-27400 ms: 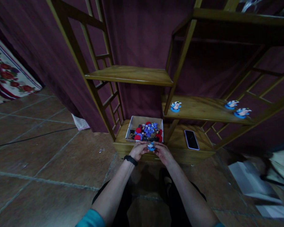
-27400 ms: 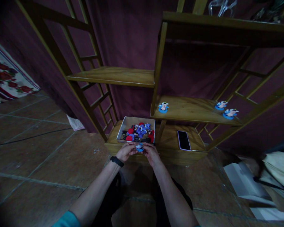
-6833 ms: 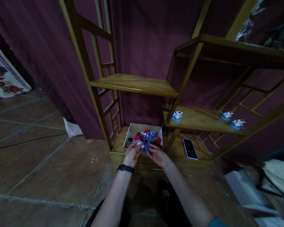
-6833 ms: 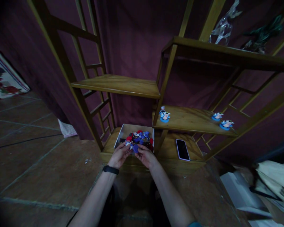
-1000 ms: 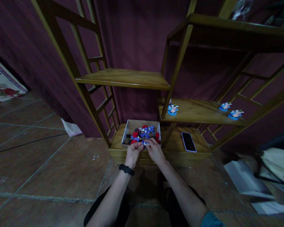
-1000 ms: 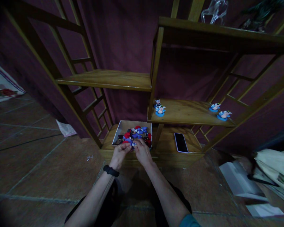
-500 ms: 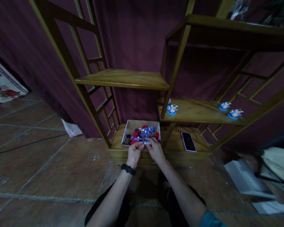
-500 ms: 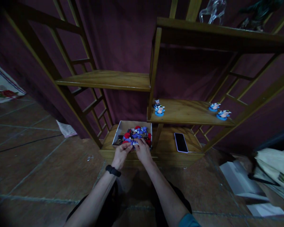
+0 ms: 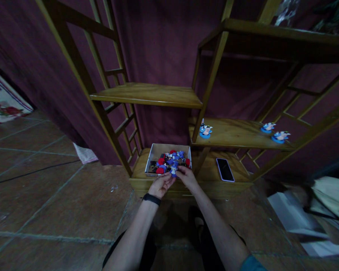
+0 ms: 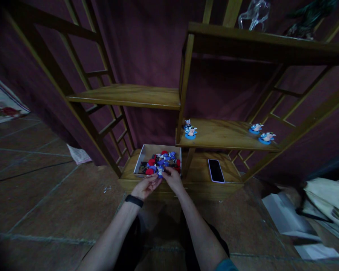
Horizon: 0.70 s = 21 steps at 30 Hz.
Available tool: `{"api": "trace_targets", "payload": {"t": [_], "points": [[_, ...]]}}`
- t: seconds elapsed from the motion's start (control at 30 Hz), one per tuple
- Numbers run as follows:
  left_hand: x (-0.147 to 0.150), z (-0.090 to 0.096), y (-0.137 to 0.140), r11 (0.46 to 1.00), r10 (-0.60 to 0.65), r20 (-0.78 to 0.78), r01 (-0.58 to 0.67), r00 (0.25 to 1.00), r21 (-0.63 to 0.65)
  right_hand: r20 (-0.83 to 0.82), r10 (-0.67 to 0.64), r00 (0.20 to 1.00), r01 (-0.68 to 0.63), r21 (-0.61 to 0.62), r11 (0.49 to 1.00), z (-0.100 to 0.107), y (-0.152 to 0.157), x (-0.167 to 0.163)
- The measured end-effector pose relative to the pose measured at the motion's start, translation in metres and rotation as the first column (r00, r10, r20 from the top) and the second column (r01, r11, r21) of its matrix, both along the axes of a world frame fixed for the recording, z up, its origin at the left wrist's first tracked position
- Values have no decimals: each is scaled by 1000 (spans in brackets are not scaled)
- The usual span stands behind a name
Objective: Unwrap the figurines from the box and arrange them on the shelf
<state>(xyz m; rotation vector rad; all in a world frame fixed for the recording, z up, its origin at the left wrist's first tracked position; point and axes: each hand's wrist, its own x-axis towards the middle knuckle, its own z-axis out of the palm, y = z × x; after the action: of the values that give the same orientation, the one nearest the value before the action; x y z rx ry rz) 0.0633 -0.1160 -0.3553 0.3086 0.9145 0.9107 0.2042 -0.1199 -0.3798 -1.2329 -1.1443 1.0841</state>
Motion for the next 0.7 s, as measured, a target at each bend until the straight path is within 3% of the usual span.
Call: {"api": "trace_targets", "payload": {"t": [0.2,0.7], "points": [[-1,-1,0,999,-34,-23,34,999,32,3,31,1000,-31,28,999,-5,2,-1],[5,-1,-7,994,74,-102,-65,992,82,1,35,999,-35,-14,999,3,-7,-5]]}}
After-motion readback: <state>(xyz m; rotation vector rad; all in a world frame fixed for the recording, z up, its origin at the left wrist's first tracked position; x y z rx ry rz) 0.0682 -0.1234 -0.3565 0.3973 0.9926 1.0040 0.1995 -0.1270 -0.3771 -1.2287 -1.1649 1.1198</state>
